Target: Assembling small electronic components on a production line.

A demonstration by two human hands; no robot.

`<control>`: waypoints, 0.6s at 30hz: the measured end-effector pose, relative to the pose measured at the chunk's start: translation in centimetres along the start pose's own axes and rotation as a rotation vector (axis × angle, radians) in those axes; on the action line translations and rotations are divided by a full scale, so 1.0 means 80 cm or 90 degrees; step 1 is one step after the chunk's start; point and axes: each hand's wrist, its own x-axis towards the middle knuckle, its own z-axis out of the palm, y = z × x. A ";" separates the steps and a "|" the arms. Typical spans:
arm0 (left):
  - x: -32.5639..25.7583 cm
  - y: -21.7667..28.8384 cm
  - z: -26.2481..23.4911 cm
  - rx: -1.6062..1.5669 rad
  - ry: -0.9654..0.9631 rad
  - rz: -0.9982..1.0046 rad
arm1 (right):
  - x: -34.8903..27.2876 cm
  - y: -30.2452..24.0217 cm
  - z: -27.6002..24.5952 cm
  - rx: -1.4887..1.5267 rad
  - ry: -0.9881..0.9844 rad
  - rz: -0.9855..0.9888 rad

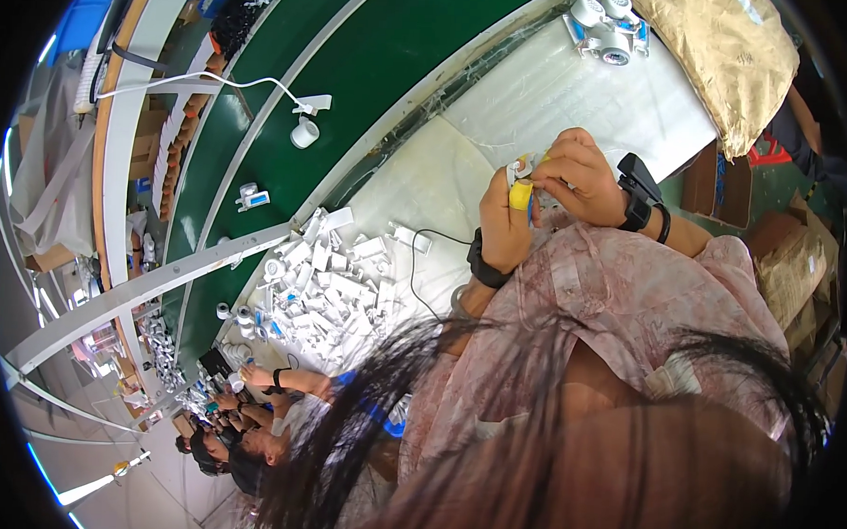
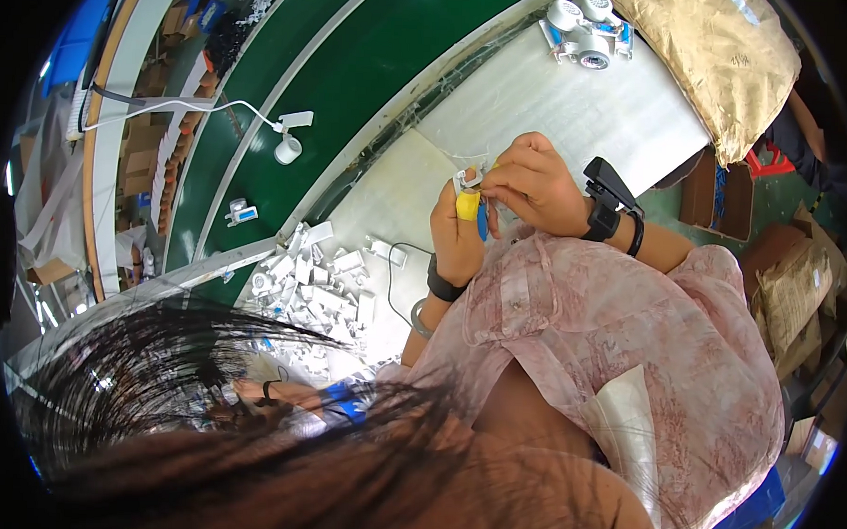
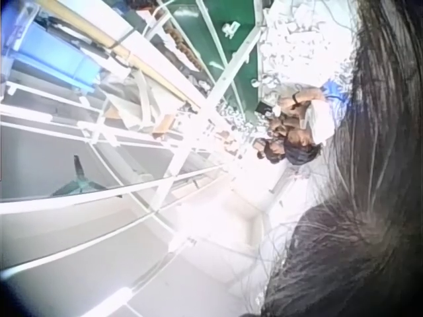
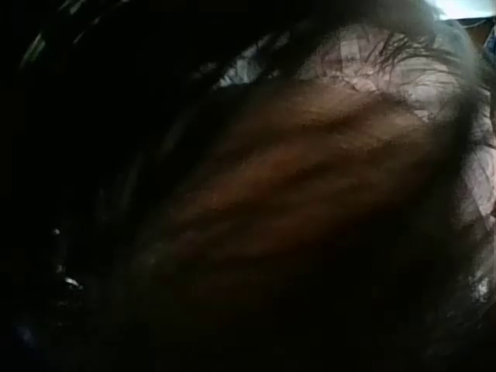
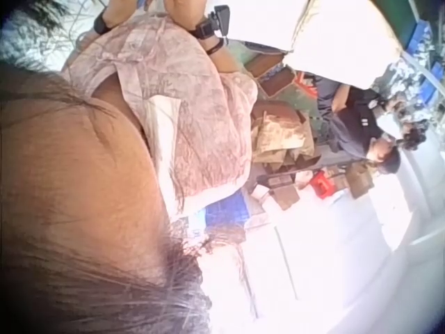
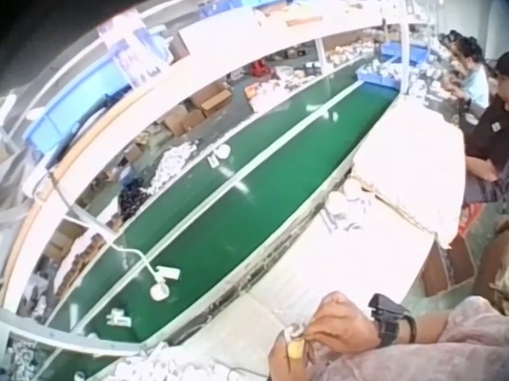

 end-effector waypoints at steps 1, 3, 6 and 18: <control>0.000 0.001 0.000 0.011 0.006 0.000 | 0.000 0.001 0.000 0.000 0.000 0.002; 0.002 0.001 -0.001 0.023 0.011 -0.001 | 0.000 0.003 0.001 0.004 -0.005 0.008; 0.011 -0.005 -0.009 0.041 -0.006 -0.003 | -0.001 0.008 0.005 -0.013 -0.003 0.046; 0.189 -0.059 -0.183 -0.127 0.238 -0.060 | -0.039 0.111 -0.010 -0.048 -0.157 0.311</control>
